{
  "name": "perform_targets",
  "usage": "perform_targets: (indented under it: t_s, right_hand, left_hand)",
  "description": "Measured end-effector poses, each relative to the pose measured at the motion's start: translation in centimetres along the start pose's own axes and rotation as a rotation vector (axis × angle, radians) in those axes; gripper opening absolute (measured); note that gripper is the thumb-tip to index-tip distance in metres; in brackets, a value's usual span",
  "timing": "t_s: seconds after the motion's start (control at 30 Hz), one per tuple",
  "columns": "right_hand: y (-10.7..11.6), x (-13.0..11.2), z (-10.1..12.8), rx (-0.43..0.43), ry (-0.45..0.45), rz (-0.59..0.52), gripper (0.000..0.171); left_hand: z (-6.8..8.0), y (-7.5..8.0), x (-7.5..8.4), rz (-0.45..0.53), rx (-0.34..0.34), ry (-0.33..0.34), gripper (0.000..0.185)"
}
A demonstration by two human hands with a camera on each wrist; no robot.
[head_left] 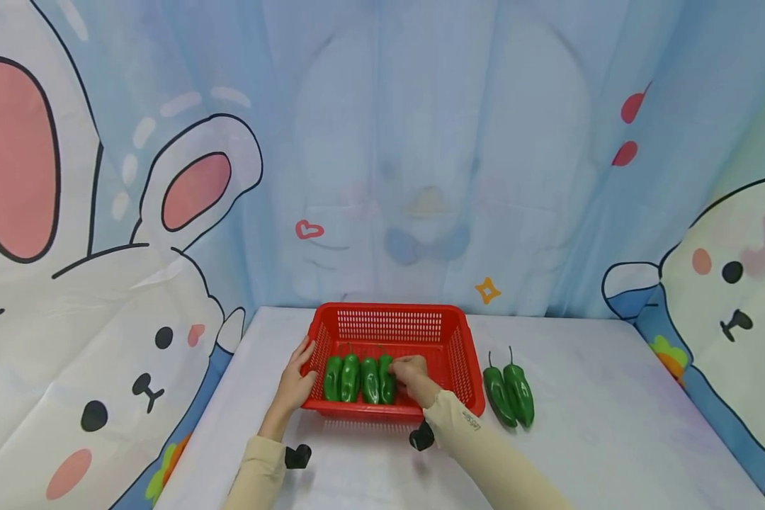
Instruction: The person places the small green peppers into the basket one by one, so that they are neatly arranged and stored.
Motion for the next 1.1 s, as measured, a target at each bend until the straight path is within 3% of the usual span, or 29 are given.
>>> perform_targets:
  t_s: [0.23, 0.37, 0.5, 0.77, 1.1]
  right_hand:
    - [0.5, -0.4, 0.2, 0.01, 0.025, -0.022, 0.008]
    - [1.0, -1.0, 0.5, 0.005, 0.038, -0.025, 0.027]
    - [1.1, -2.0, 0.8, -0.045, 0.051, -0.058, 0.042]
    - [1.4, -4.5, 1.1, -0.188, 0.106, -0.135, 0.047]
    - [4.0, -6.6, 1.6, -0.252, 0.149, -0.133, 0.051]
  left_hand:
    - [0.0, -0.3, -0.1, 0.002, -0.007, -0.005, 0.063]
    - [0.2, -0.3, -0.1, -0.005, 0.003, -0.007, 0.063]
    - [0.2, -0.1, 0.0, 0.004, 0.01, -0.011, 0.063]
    - [0.1, 0.1, -0.1, -0.009, 0.019, -0.008, 0.064]
    - [0.2, -0.2, 0.1, -0.002, -0.005, -0.008, 0.064]
Point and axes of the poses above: each hand's wrist, its own z-axis away from the middle knuckle, its own y-axis out of the back of the hand, x = y × z, the point moved 8 cm from there along -z, towards the middle knuckle, and after that the axes turned 10 degrees about -z, right-handed, at the moved point
